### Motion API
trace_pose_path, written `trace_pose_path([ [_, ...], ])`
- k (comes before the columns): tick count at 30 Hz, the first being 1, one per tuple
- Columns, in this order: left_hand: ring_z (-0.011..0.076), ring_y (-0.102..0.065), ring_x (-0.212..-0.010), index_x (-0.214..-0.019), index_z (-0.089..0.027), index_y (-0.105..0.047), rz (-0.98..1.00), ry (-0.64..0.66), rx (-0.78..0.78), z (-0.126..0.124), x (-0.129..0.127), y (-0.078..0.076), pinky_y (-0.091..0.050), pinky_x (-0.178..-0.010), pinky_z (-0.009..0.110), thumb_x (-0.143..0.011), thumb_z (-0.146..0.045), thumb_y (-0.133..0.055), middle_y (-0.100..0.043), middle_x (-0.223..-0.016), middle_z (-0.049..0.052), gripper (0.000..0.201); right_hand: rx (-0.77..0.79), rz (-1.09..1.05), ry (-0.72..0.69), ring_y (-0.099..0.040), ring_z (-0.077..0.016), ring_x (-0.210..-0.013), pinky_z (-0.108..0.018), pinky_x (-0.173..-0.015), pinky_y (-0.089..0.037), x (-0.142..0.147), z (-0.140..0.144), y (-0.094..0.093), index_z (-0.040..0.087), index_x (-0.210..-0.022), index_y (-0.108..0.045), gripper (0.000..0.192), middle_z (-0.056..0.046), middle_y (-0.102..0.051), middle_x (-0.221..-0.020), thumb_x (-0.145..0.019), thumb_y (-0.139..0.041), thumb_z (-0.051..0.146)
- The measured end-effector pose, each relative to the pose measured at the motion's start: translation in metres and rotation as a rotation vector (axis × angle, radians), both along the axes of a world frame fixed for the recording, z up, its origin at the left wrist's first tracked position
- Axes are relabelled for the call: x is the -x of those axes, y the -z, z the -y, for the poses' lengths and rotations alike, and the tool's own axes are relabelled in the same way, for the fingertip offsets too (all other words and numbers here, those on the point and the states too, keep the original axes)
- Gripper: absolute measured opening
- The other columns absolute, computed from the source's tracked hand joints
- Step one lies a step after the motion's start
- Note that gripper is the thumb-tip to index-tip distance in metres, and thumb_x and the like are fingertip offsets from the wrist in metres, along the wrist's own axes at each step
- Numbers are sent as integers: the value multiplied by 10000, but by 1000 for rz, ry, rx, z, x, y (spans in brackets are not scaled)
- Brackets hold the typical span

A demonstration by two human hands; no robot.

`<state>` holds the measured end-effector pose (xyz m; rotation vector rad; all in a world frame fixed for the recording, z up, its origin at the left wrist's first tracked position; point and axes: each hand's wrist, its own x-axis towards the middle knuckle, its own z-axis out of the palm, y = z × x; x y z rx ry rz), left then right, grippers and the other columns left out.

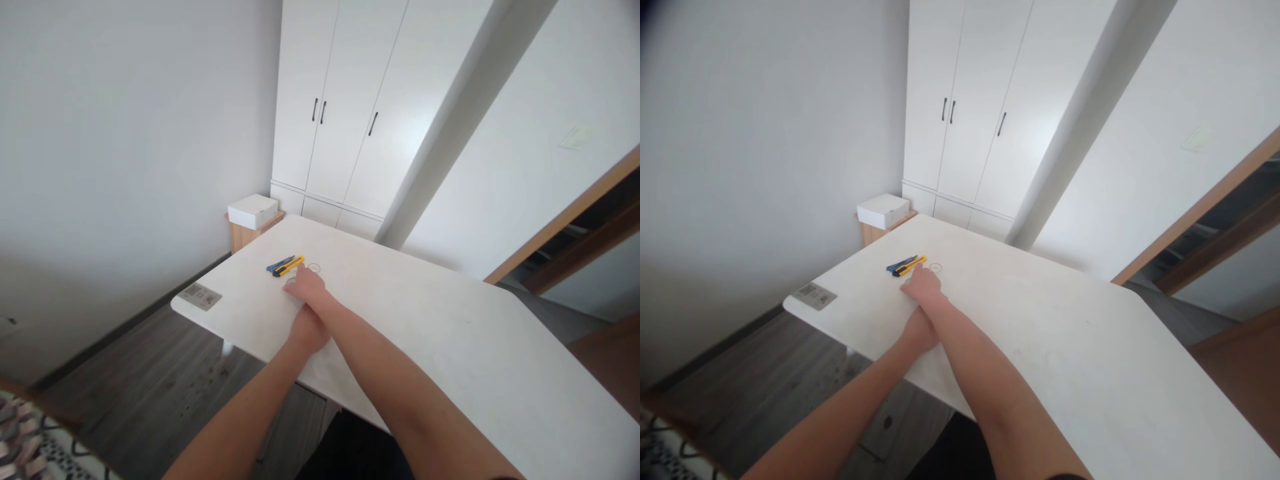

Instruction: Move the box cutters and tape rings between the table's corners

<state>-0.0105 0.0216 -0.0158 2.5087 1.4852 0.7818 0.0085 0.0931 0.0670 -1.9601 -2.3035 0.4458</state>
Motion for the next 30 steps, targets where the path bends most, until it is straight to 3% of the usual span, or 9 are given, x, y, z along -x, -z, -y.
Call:
trace_pose_path([
  [5, 335, -497, -1332, -1348, -90, -540, 50, 11, 7, 1, 0, 1, -321, -1161, 510, -950, -256, -404, -578, -1384, 218, 452, 35, 76, 23, -644, -304, -1124, -363, -832, -512, 4, -13, 5, 143, -1316, -467, 499, -194, -654, -1236, -850, -602, 263],
  [9, 285, -603, -1168, -1120, -148, -685, 80, 52, 6, 2, 0, -7, -392, -1104, 478, -936, -241, -450, -698, -1153, 166, 313, -52, 150, -67, -616, -280, -1155, -350, -865, -499, -6, -36, -12, 182, -1274, -496, 412, -158, -621, -1287, -899, -551, 343],
  [12, 262, -593, -1168, -1050, -175, -708, 96, 52, 6, 3, 0, -11, -395, -1101, 470, -937, -242, -463, -696, -1149, 144, 279, -87, 177, -170, -599, -264, -1181, -339, -886, -495, -7, -54, -19, 201, -1291, -505, 415, -133, -594, -1338, -907, -542, 354],
  [16, 259, -602, -1126, -1062, -174, -706, 115, 48, -3, 3, 0, -12, -403, -1091, 462, -926, -234, -479, -706, -1108, 131, 271, -17, 256, -274, -620, -269, -1161, -329, -850, -512, 1, -66, -11, 209, -1265, -554, 419, -126, -620, -1319, -860, -603, 305],
  [20, 266, -610, -1095, -1048, -166, -703, 118, 57, -9, 2, 0, -12, -420, -1067, 463, -915, -219, -486, -714, -1068, 129, 260, 30, 303, -263, -650, -286, -1115, -355, -816, -530, 7, -66, 1, 191, -1295, -531, 492, -146, -668, -1244, -822, -644, 261],
  [25, 271, -606, -1117, -1087, -165, -702, 104, 50, -7, 3, 0, -13, -419, -1073, 471, -919, -230, -496, -710, -1098, 137, 274, 24, 281, -268, -649, -288, -1105, -361, -824, -532, 4, -67, 1, 179, -1281, -538, 497, -140, -675, -1241, -818, -654, 318],
  [30, 274, -555, -1244, -1075, -170, -716, 45, 30, -8, 3, 1, -11, -401, -1110, 474, -949, -262, -471, -655, -1270, 147, 290, -34, 277, -220, -631, -278, -1140, -357, -830, -526, -20, -83, -17, 210, -1333, -521, 488, -130, -623, -1335, -856, -597, 275],
])
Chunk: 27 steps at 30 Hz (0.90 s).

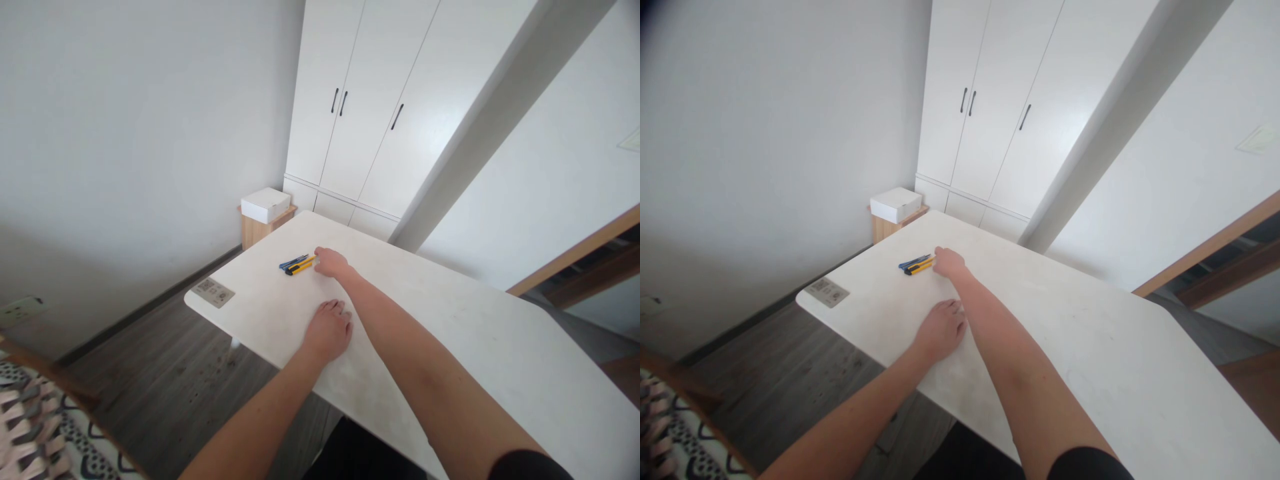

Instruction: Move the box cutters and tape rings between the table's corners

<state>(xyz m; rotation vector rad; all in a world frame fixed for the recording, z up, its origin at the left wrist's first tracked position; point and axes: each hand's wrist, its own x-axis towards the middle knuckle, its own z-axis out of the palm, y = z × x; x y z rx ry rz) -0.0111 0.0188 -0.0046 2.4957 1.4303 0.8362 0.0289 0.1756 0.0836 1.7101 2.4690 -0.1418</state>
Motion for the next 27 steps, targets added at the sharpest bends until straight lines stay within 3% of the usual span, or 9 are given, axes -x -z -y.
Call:
trace_pose_path([
  [4, 274, -548, -1265, -1108, -181, -710, -4, -12, -7, 0, -1, 2, -409, -1105, 481, -962, -275, -465, -633, -1318, 147, 300, 20, 63, 20, -606, -284, -1187, -360, -877, -509, -20, -15, -7, 221, -1339, -551, 501, -129, -602, -1368, -843, -615, 225],
  [13, 285, -542, -1279, -1111, -166, -709, -26, 1, 3, -1, 1, 1, -398, -1116, 480, -969, -280, -453, -625, -1335, 157, 315, 69, 96, -82, -615, -282, -1161, -358, -874, -507, -25, -19, 15, 268, -1349, -568, 545, -121, -596, -1359, -815, -669, 224],
  [19, 267, -558, -1265, -1123, -181, -715, -35, 4, 4, -2, 1, 1, -402, -1108, 463, -969, -282, -451, -639, -1328, 142, 321, 76, 123, -127, -624, -265, -1130, -323, -865, -494, -36, -16, 14, 220, -1250, -621, 489, -121, -647, -1284, -770, -703, 183],
  [23, 277, -550, -1283, -1160, -178, -706, -48, 11, 20, -1, 3, 0, -397, -1111, 466, -968, -278, -447, -620, -1363, 151, 337, 66, 118, -78, -625, -258, -1128, -311, -853, -482, -69, -1, 4, 233, -1246, -628, 472, -97, -671, -1260, -780, -701, 204],
  [27, 282, -544, -1299, -1190, -192, -702, -107, 11, 25, -2, 3, 0, -390, -1122, 452, -975, -282, -432, -609, -1389, 132, 357, 67, 126, 67, -647, -274, -1061, -320, -777, -478, -138, 32, -12, 245, -1290, -614, 507, -99, -679, -1234, -791, -700, 266],
])
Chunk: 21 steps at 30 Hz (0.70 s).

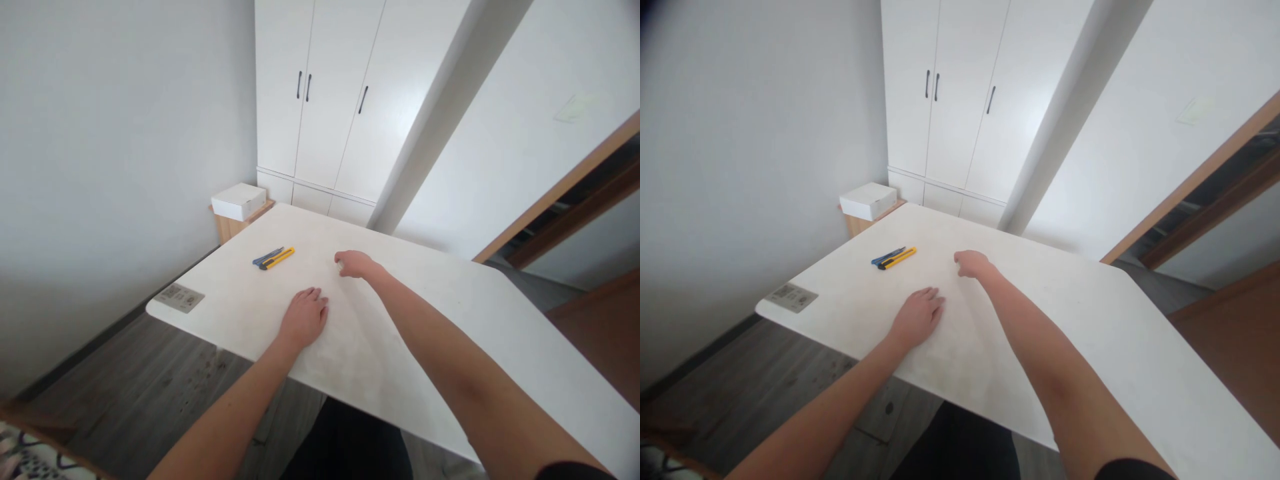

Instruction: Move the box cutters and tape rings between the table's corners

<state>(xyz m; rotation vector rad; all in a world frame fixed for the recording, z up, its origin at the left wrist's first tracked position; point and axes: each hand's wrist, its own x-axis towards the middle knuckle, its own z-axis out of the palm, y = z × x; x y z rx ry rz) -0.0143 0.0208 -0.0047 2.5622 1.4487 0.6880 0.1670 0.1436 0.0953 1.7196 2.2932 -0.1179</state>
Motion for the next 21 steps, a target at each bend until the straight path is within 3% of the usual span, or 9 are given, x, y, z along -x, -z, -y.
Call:
trace_pose_path([
  [5, 284, -538, -1315, -1207, -188, -701, -24, -4, -8, -2, 0, 3, -394, -1126, 459, -977, -300, -426, -610, -1387, 141, 375, 50, 20, 159, -667, -255, -922, -310, -704, -453, -100, 75, -10, 253, -1237, -650, 438, -96, -677, -1172, -800, -657, 229],
  [8, 281, -548, -1304, -1205, -194, -703, -28, 8, -22, -3, 0, 4, -402, -1126, 459, -975, -309, -418, -619, -1375, 135, 384, 81, 0, 169, -661, -251, -924, -302, -710, -447, -134, 119, -6, 258, -1235, -643, 433, -94, -670, -1142, -804, -646, 220],
  [12, 275, -569, -1281, -1196, -187, -710, -80, 13, -54, -5, 1, 4, -415, -1123, 435, -979, -332, -397, -640, -1348, 127, 408, 58, -36, 117, -651, -261, -993, -306, -744, -456, -141, 147, 6, 285, -1254, -621, 430, -90, -643, -1194, -825, -642, 261],
  [18, 256, -585, -1268, -1201, -162, -715, -101, 16, -80, -6, 1, 3, -422, -1125, 401, -985, -348, -360, -656, -1328, 129, 456, 115, 19, 28, -655, -268, -1023, -319, -750, -482, -124, 144, 10, 310, -1262, -600, 452, -87, -618, -1236, -816, -662, 281],
  [21, 263, -596, -1255, -1190, -150, -724, -101, 11, -89, -6, 1, 3, -432, -1118, 406, -984, -354, -351, -657, -1324, 141, 473, 145, 32, 36, -649, -284, -1052, -329, -753, -495, -119, 144, 6, 307, -1322, -551, 562, -103, -599, -1277, -785, -715, 305],
])
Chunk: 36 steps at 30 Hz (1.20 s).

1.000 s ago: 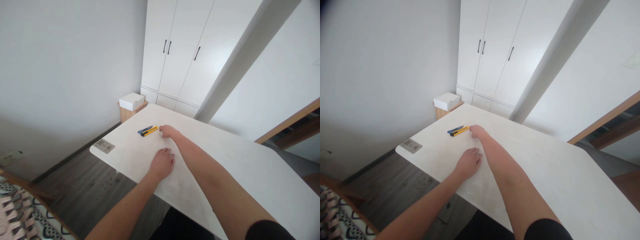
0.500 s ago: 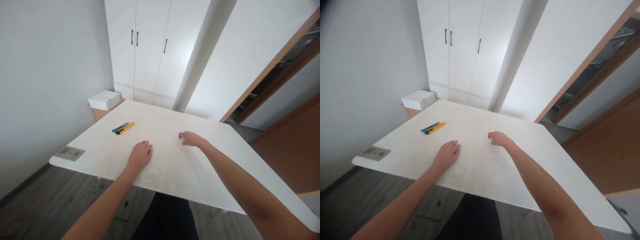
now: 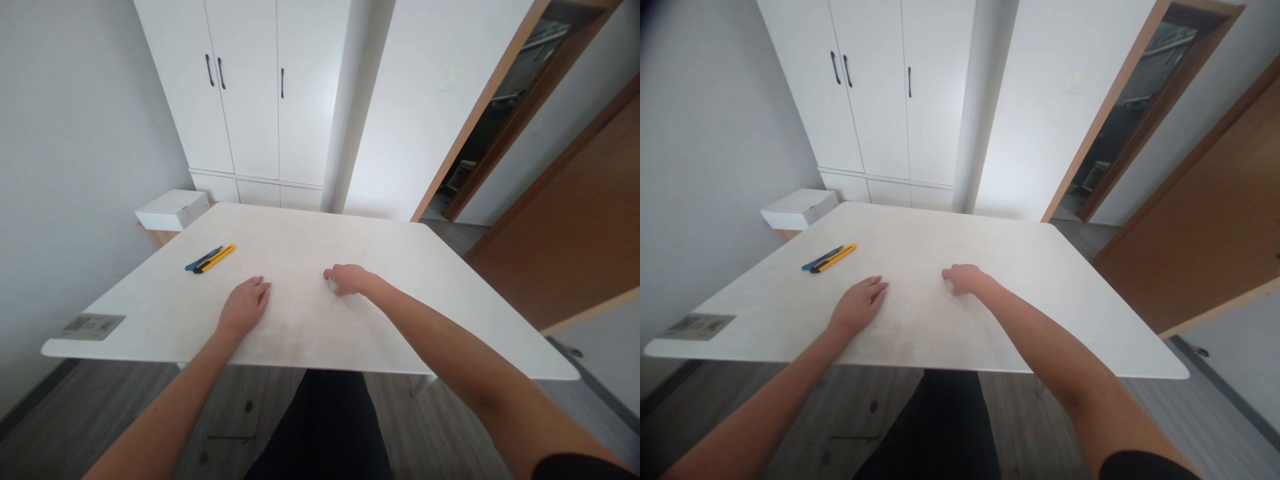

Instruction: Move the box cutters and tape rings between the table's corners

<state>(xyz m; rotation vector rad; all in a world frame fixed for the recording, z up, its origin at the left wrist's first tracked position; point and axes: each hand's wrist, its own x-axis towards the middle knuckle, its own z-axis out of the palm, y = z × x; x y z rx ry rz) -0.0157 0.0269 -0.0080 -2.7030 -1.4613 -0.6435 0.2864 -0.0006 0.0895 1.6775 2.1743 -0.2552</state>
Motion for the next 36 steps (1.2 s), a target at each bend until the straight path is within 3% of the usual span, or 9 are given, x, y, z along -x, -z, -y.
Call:
trace_pose_path([
  [6, 265, -607, -1242, -1176, -167, -732, 11, 3, -12, 0, 1, 0, -450, -1105, 416, -976, -360, -362, -666, -1314, 127, 463, -11, -44, 95, -632, -296, -1108, -332, -781, -498, -12, 2, -22, 312, -1439, -445, 718, -114, -547, -1366, -788, -747, 316],
  [10, 270, -603, -1246, -1181, -157, -729, 5, 7, -12, 1, 1, -1, -450, -1104, 418, -978, -362, -355, -658, -1325, 134, 473, -77, -79, 159, -631, -289, -1099, -340, -823, -487, -32, 2, -46, 286, -1442, -464, 648, -121, -578, -1326, -837, -694, 251],
  [13, 271, -604, -1244, -1183, -154, -729, -1, 5, -8, 1, 0, -1, -451, -1104, 417, -978, -363, -355, -658, -1324, 136, 475, -72, -87, 147, -616, -289, -1132, -348, -866, -479, -35, 4, -54, 279, -1393, -537, 553, -113, -612, -1296, -859, -675, 250],
  [18, 267, -603, -1246, -1186, -155, -727, -12, 3, -9, 0, 0, 0, -450, -1104, 415, -979, -359, -349, -657, -1327, 134, 477, -35, -95, 114, -574, -301, -1236, -352, -916, -467, -15, 7, -34, 304, -1382, -577, 555, -92, -618, -1349, -843, -708, 326],
  [21, 263, -599, -1250, -1190, -152, -725, -18, 1, -16, 0, 0, 0, -442, -1110, 408, -980, -350, -347, -657, -1326, 134, 475, -41, -63, 129, -588, -301, -1220, -343, -860, -488, -6, 5, -15, 324, -1415, -539, 623, -90, -615, -1357, -822, -728, 345],
  [24, 262, -601, -1247, -1186, -154, -728, -18, 1, -15, 0, 0, -1, -443, -1108, 406, -978, -349, -354, -660, -1322, 132, 470, -75, -41, 122, -629, -283, -1147, -322, -790, -498, -3, 4, -4, 336, -1368, -566, 558, -80, -630, -1316, -830, -711, 355],
  [29, 267, -607, -1240, -1185, -161, -731, -6, 2, -11, 0, 0, 0, -451, -1100, 411, -977, -351, -361, -660, -1321, 132, 465, -114, 1, 54, -653, -258, -1072, -301, -724, -484, -4, 5, -2, 297, -1256, -616, 397, -77, -648, -1245, -860, -640, 299],
  [36, 267, -602, -1250, -1192, -166, -731, -9, -3, -9, 0, 1, 0, -446, -1107, 410, -972, -347, -362, -656, -1329, 129, 466, -88, 23, 49, -665, -251, -1000, -289, -653, -463, 0, 5, -3, 294, -1286, -572, 444, -90, -619, -1253, -846, -598, 242],
])
